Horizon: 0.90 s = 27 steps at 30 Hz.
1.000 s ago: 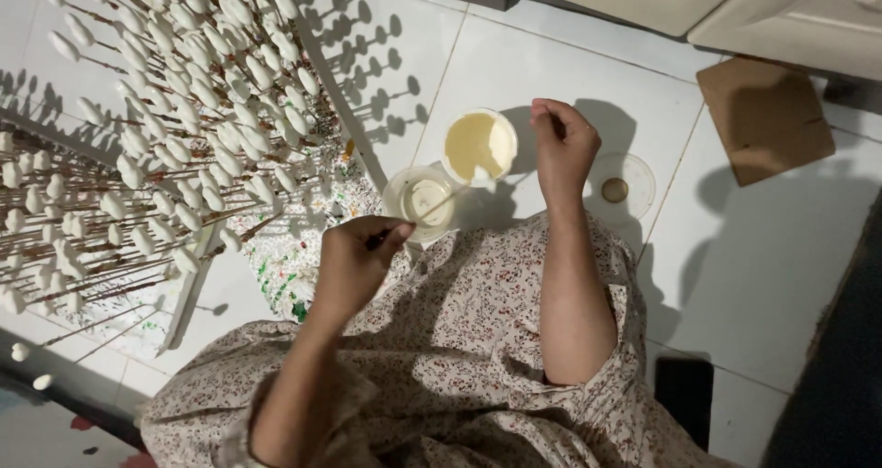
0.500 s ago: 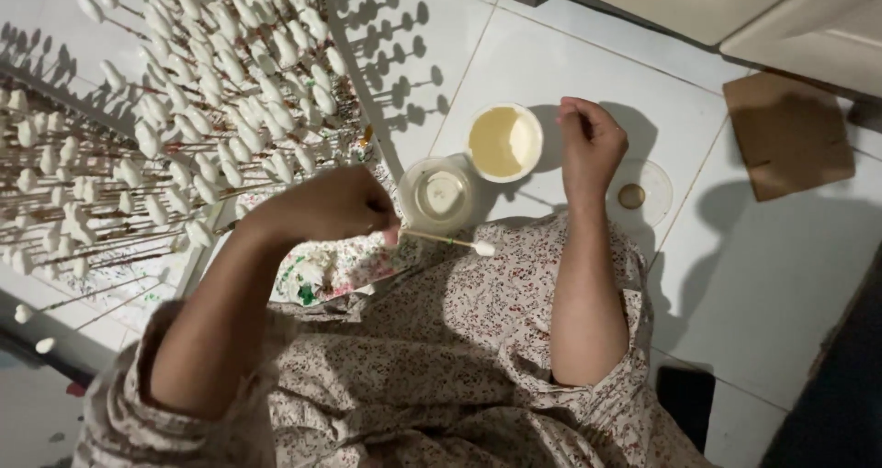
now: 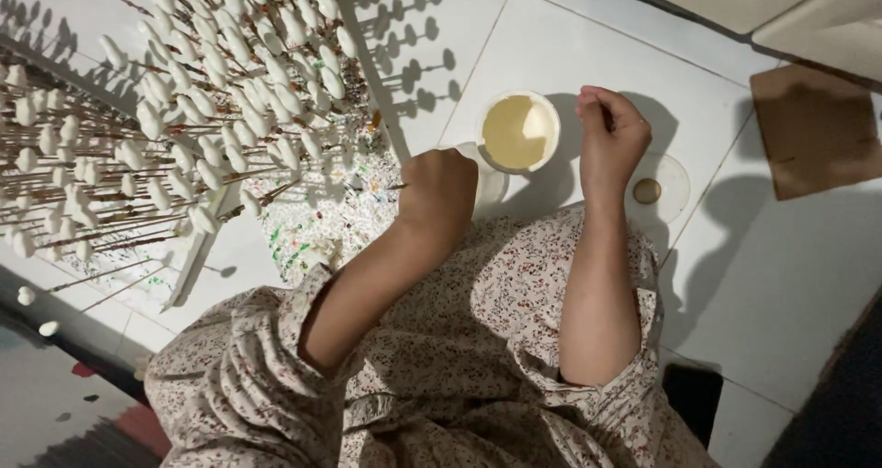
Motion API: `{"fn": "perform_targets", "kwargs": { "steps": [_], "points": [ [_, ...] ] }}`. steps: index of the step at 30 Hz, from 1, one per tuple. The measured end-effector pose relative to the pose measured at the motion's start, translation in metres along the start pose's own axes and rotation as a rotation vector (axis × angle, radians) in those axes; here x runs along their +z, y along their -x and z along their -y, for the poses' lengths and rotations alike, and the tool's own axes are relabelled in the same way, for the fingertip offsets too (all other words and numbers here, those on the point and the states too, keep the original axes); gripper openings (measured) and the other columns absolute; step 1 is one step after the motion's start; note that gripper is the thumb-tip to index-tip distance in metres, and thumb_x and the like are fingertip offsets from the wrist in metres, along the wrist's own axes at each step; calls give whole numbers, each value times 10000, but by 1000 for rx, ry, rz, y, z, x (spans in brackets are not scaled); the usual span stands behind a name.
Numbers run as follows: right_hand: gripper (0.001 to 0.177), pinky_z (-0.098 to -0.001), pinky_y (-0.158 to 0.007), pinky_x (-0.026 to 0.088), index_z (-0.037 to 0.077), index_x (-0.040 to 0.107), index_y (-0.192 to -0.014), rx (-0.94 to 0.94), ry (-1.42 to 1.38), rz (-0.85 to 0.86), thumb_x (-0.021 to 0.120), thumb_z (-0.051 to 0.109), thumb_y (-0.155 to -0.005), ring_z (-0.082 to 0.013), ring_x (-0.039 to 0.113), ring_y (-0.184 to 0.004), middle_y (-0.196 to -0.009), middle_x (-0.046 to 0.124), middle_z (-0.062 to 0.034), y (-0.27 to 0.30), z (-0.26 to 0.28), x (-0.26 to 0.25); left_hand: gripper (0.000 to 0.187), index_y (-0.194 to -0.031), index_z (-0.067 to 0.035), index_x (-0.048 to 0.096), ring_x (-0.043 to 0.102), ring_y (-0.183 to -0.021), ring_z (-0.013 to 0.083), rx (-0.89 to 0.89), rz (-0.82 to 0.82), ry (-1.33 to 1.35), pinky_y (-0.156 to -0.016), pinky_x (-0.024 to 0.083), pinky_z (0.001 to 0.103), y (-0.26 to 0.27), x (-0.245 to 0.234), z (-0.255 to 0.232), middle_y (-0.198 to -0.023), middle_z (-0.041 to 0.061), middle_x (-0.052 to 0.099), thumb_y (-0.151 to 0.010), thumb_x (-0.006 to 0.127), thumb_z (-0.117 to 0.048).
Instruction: Dip small objects into paint and place them onto a decorative structure
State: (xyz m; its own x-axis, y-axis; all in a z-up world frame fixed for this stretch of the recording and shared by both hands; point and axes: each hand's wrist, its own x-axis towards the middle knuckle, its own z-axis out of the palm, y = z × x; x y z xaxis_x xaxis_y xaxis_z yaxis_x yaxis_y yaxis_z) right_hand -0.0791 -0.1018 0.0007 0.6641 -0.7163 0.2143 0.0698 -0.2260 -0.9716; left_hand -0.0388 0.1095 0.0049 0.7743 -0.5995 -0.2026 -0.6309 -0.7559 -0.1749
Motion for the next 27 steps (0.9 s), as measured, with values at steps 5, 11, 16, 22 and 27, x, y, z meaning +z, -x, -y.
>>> {"fn": "perform_targets", "kwargs": {
  "steps": [5,11,16,22,27],
  "points": [
    [107,-283,-736,630,7,779,-1018,9,-13,-6,692,-24,-965,-138,699,-787,-870,740,-103,-1,-2,1,167,-627,-138,762,680,-575,195,53,-1,-37,-461,478,315,3,-10,-2,-553,-2,643,-622,815,20],
    [116,-289,-734,637,0,778,-1021,-4,-4,11,679,-25,-967,-156,707,-783,-879,740,-129,-2,-3,0,187,-669,-150,762,670,-615,190,-31,7,-51,-455,456,337,-13,21,-12,-569,-6,631,-632,807,28],
    [117,-285,-731,642,7,778,-1020,5,6,-1,679,-22,-966,-145,710,-787,-873,742,-120,-2,-3,0,187,-672,-148,771,716,-649,214,22,29,23,-473,504,343,10,-35,2,-602,10,671,-677,754,38],
    [146,-305,-682,646,-32,791,-1018,-51,62,8,685,-79,-928,-188,723,-764,-839,741,-169,-5,-11,-1,181,-848,-66,830,679,-495,194,-91,-181,-6,-403,472,197,98,-153,22,-614,86,718,-842,709,68],
    [148,-310,-699,622,39,804,-1003,9,33,-40,694,-34,-935,-139,715,-748,-795,747,-102,-1,-5,2,157,-956,-62,835,720,-546,211,-61,-512,228,-438,528,221,114,-129,16,-707,126,777,-914,731,48]
  ]
}}
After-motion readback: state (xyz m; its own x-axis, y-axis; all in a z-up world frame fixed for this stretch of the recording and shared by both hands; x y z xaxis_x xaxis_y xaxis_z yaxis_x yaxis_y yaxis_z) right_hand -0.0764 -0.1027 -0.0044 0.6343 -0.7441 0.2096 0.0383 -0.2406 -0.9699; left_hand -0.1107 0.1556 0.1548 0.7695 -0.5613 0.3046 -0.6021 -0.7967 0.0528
